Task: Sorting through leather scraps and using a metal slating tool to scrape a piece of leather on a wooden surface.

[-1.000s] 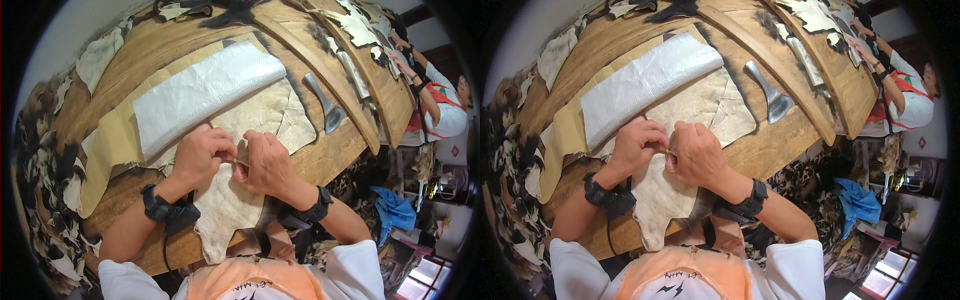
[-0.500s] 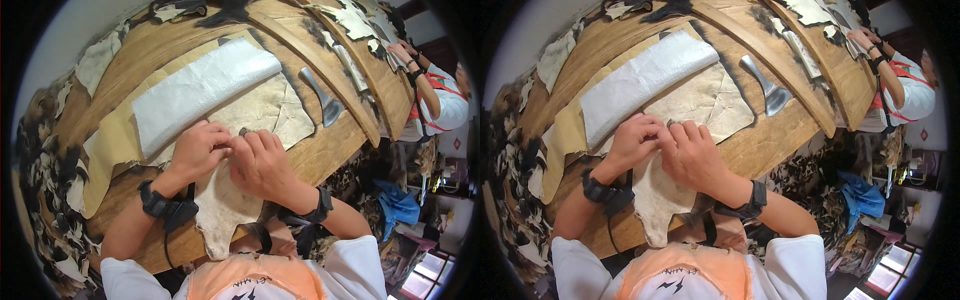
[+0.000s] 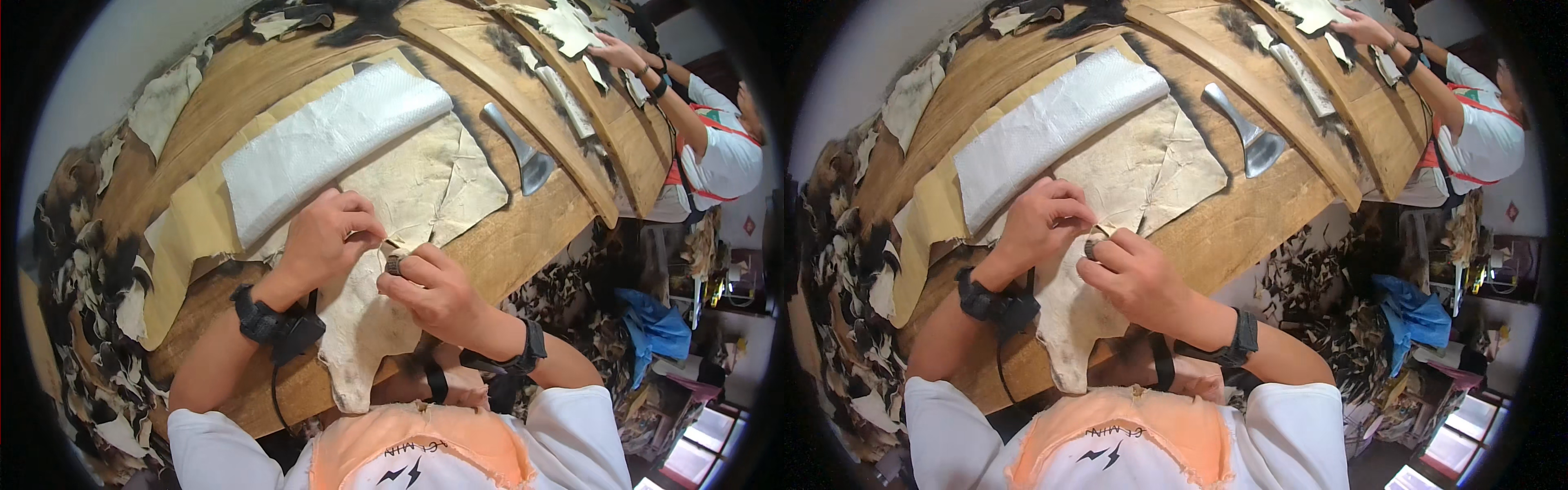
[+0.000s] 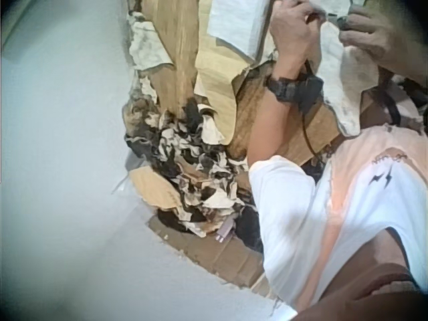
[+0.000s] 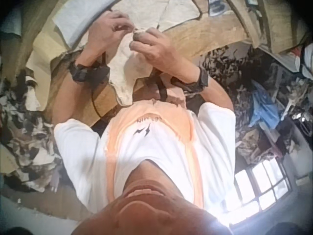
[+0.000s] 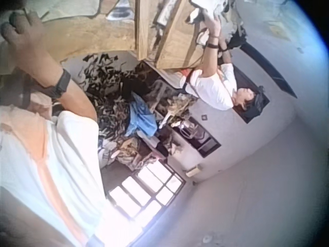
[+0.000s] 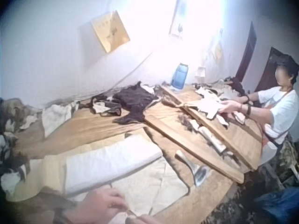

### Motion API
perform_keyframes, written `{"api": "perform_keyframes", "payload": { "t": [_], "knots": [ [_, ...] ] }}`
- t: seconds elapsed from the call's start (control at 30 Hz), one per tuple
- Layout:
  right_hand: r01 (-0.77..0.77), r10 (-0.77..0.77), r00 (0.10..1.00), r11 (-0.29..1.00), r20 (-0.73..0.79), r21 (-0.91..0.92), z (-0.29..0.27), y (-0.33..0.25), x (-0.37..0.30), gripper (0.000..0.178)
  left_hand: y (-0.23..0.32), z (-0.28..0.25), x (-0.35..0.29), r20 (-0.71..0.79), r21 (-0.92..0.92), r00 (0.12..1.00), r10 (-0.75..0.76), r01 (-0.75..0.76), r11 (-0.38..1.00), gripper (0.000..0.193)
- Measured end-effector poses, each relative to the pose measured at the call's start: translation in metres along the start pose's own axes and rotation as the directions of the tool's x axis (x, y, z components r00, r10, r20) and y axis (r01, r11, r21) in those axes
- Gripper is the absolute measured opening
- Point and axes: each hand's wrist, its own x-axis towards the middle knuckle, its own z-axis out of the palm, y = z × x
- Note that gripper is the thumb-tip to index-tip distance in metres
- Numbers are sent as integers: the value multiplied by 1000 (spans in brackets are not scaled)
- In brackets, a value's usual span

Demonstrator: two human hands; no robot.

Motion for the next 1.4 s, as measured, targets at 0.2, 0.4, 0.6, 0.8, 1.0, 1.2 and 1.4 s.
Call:
{"api": "perform_keyframes", "payload": {
  "t": [0.2,0.4,0.6,0.8,1.0,1.2,1.4],
  "knots": [
    [-64,64,998,998,5,21,-1,0,-12,16,-2,-6,-1,61,7,996,59,-60,998,17],
    [-11,25,996,988,-90,152,-3,-8,-14,22,-1,-5,-2,94,1,996,12,-12,1000,18],
    [61,-39,992,979,-119,193,-2,-9,-16,24,2,-5,-3,76,-12,997,13,-12,1000,12],
    [-120,122,993,985,-4,127,2,-7,-17,15,4,-6,-1,107,-22,994,-1,3,1000,20],
    [-234,238,966,971,103,-53,-11,-3,-20,11,12,-9,-5,138,95,989,50,-64,993,26],
    [-290,290,957,956,6,45,-26,-3,-9,9,6,-6,-8,53,-22,998,-25,26,999,29],
    [-363,391,916,903,-90,232,-22,10,-2,16,7,-5,-8,29,-268,984,-175,176,947,29]
  ]
}}
